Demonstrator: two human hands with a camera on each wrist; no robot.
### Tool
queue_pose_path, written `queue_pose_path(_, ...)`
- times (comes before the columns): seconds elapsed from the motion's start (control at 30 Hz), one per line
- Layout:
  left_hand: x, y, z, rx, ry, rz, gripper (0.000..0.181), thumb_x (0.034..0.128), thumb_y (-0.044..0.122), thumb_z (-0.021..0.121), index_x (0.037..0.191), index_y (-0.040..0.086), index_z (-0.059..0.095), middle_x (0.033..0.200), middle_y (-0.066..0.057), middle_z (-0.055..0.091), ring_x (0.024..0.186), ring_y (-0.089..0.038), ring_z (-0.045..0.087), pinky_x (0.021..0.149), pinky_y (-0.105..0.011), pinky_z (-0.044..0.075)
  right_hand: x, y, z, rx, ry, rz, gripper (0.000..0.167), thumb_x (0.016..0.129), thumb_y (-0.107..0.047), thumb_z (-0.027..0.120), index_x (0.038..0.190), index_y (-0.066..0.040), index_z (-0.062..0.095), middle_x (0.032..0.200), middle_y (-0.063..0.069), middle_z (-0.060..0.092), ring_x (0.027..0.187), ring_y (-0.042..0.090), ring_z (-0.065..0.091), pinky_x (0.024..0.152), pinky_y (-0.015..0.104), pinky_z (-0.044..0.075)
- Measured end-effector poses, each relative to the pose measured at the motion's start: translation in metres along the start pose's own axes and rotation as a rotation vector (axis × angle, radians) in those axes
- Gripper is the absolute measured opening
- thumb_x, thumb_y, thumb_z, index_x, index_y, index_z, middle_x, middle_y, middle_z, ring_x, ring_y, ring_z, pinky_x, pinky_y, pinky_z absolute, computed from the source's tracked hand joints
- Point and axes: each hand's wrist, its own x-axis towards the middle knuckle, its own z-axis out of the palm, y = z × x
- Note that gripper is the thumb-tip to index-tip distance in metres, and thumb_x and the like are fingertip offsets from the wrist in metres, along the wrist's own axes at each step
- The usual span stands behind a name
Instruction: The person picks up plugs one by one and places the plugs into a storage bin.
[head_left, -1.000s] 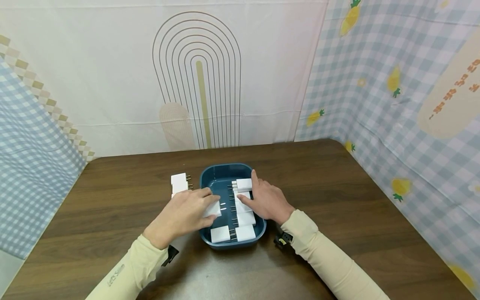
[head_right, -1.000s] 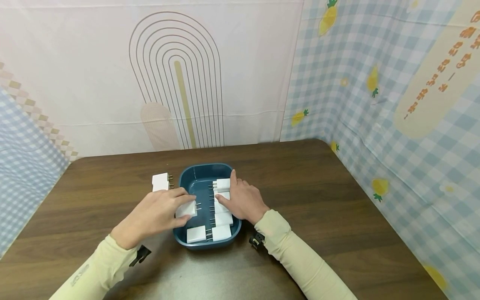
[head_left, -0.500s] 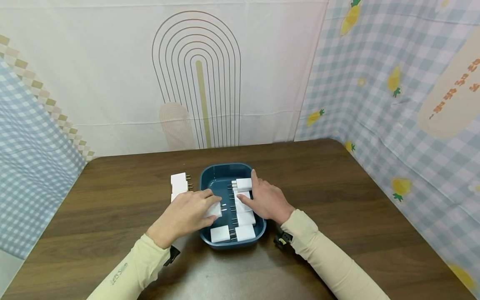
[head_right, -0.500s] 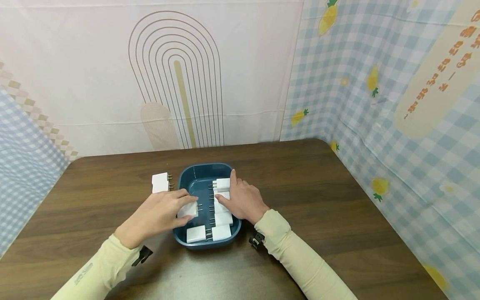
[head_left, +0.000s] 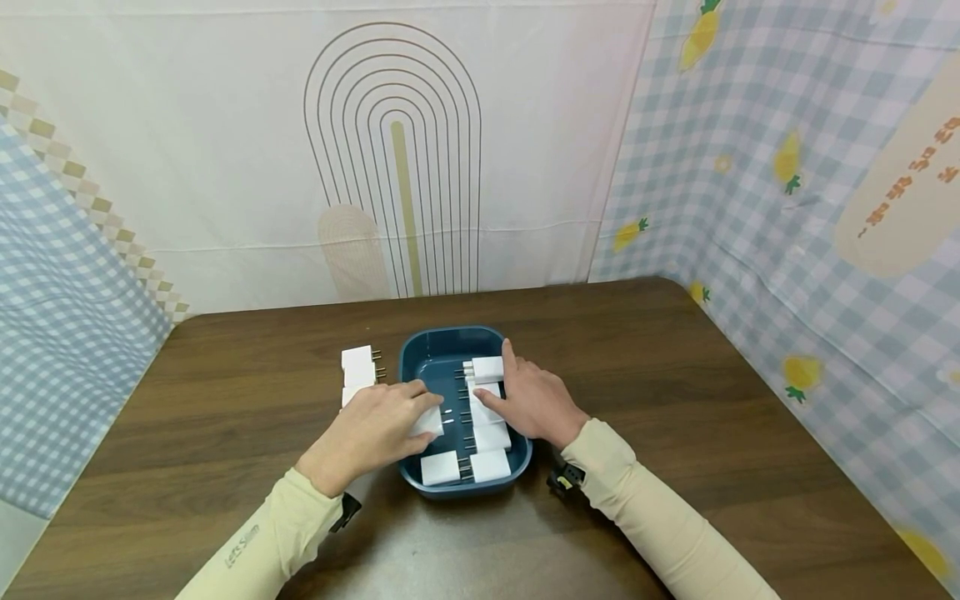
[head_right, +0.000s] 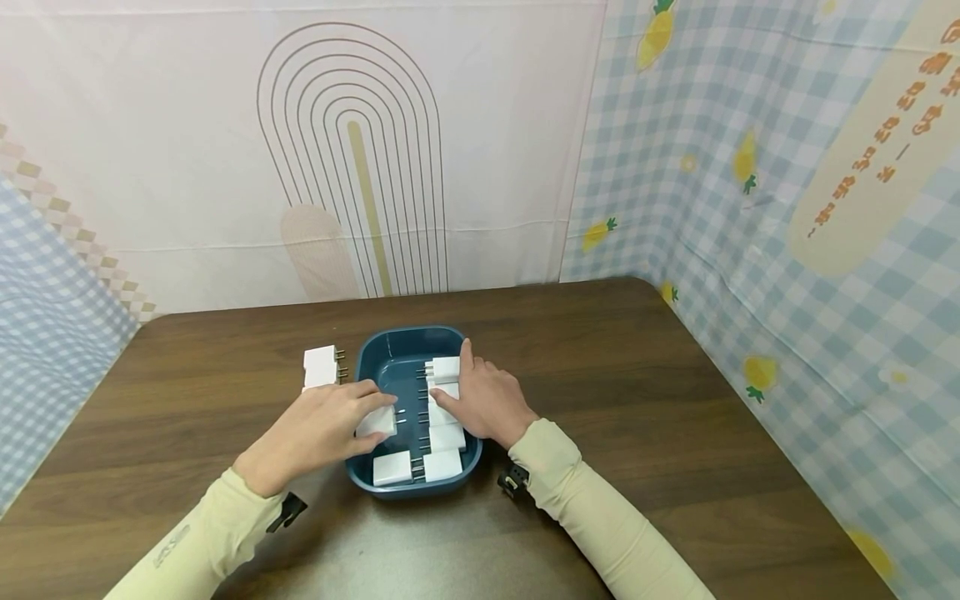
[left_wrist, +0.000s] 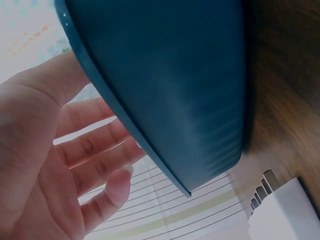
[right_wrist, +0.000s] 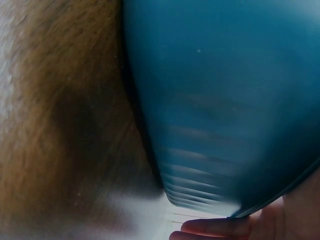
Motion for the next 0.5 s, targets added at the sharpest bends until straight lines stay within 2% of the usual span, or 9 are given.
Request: queue_pose_path(0.5,0.0005,-0.0015,0.0062,0.026,0.004,0.000,0.042,0.0821,0.040,0.082,0.116,0.015,0.076,0.098,-0.002,0.073,0.065,-0.014,0.064,0.058,-0.029,0.055,0.0006,0.0001,0.0004,-0.010,0.009,-0.004,0.096,0.099,-0.060,0.050,0.161,0.002,0.012,0.153,0.023,0.048,0.134,0.033,0.056,0.106,0.049,0.051)
